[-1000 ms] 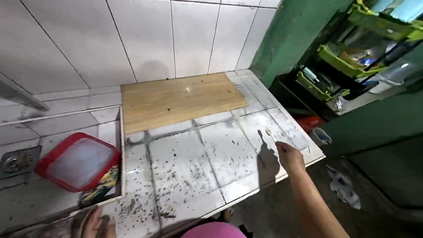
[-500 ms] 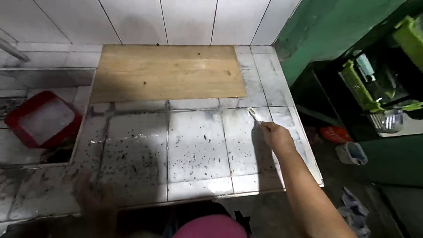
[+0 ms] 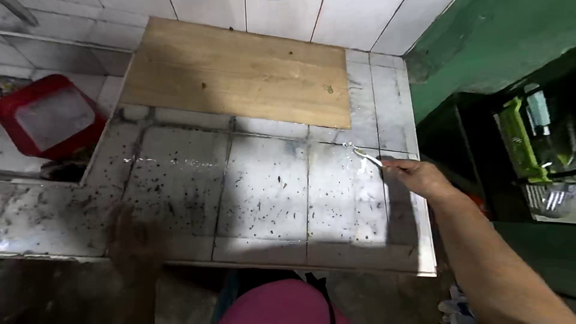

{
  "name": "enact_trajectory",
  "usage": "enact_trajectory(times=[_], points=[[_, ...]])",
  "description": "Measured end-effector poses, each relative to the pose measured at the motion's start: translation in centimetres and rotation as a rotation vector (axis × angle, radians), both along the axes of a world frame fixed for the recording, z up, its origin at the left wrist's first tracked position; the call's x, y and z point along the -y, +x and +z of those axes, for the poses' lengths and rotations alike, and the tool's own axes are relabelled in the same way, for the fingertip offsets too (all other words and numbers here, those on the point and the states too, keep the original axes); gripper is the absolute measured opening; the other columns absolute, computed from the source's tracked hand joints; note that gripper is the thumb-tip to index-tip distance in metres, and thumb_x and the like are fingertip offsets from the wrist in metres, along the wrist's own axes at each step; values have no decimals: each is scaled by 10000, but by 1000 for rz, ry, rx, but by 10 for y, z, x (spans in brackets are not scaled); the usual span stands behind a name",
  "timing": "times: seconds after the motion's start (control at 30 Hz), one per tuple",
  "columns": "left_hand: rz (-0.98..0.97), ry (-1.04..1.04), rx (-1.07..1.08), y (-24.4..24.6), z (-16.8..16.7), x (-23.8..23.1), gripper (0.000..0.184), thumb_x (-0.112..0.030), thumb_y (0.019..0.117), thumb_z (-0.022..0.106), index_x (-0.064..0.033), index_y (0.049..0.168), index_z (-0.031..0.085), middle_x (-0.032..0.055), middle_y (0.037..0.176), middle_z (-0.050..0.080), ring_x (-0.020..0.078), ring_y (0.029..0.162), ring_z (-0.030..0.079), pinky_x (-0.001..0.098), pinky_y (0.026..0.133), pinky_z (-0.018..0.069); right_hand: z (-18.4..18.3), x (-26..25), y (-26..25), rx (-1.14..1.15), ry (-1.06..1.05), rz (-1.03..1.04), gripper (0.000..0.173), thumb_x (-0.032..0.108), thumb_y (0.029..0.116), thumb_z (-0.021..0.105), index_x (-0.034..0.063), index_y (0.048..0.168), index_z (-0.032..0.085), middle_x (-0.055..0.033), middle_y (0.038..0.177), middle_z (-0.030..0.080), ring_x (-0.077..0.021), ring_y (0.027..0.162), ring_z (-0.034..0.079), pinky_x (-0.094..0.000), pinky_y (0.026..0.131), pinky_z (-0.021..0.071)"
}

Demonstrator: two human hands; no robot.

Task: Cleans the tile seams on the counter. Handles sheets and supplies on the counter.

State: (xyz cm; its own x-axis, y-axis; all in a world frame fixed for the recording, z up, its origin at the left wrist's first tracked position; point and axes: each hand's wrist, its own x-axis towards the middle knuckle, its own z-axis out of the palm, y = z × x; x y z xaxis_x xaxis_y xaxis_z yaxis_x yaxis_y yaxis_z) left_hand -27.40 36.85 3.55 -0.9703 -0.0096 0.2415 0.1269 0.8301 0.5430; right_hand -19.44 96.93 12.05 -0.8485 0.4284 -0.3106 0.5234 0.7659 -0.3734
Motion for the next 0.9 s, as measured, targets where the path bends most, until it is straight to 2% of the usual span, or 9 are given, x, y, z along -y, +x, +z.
enact_trajectory(times=[0.07,0.13,0.27,0.47,0.57,0.7,0.83,0.9], points=[[-11,-41,-69,-2,-8,2,532,-245,1054,469,24,1511,435,285,1582,381,441,1478,368,554,1217,304,3,-11,-7,15,14,16,277,192,1084,542,139,1287,723,-184,1301,688,-420,1228,628,-709,1027,428],[-20,-84,-105,-3,-1,-2,535,-254,1043,462,42,1488,446,318,1545,413,476,1443,403,569,1195,323,1,-6,-27,4,0,71,277,205,1082,546,140,1284,725,-184,1286,693,-403,1209,640,-694,1022,438],[17,-62,-44,-1,12,-10,532,-278,1059,480,36,1488,452,328,1540,409,487,1450,381,571,1202,307,-2,16,-65,4,-58,161,259,167,1069,561,150,1262,733,-161,1235,715,-356,1160,667,-655,1009,466],[38,-76,-61,-6,5,-8,506,-246,1052,498,23,1480,471,316,1530,432,475,1433,417,567,1186,337,15,-26,-54,64,-19,173,238,129,1056,590,124,1237,745,-165,1250,714,-370,1181,657,-663,1024,452],[65,-76,-54,-5,3,-9,503,-256,1051,502,-7,1488,478,281,1544,438,444,1436,430,557,1180,350,6,-2,-67,52,-30,187,237,156,1054,598,137,1235,749,-178,1203,724,-379,1135,672,-674,992,465],[62,-121,-26,-6,7,-10,532,-295,1064,455,24,1489,472,287,1551,431,475,1440,413,596,1187,327,4,30,-89,25,-45,281,228,194,1054,600,129,1216,747,-184,1174,726,-391,1109,678,-694,964,466],[42,-99,-17,-6,5,-8,518,-269,1062,472,16,1496,465,279,1559,421,470,1448,402,592,1188,324,18,-1,-70,88,15,235,226,180,1056,597,152,1212,759,-162,1210,729,-398,1156,666,-710,984,451],[42,-85,-75,-8,-2,-5,514,-273,1050,499,13,1477,489,288,1536,448,473,1426,433,592,1171,350,22,-11,-64,123,58,212,238,193,1063,588,173,1230,756,-157,1235,724,-404,1179,657,-717,996,442]])
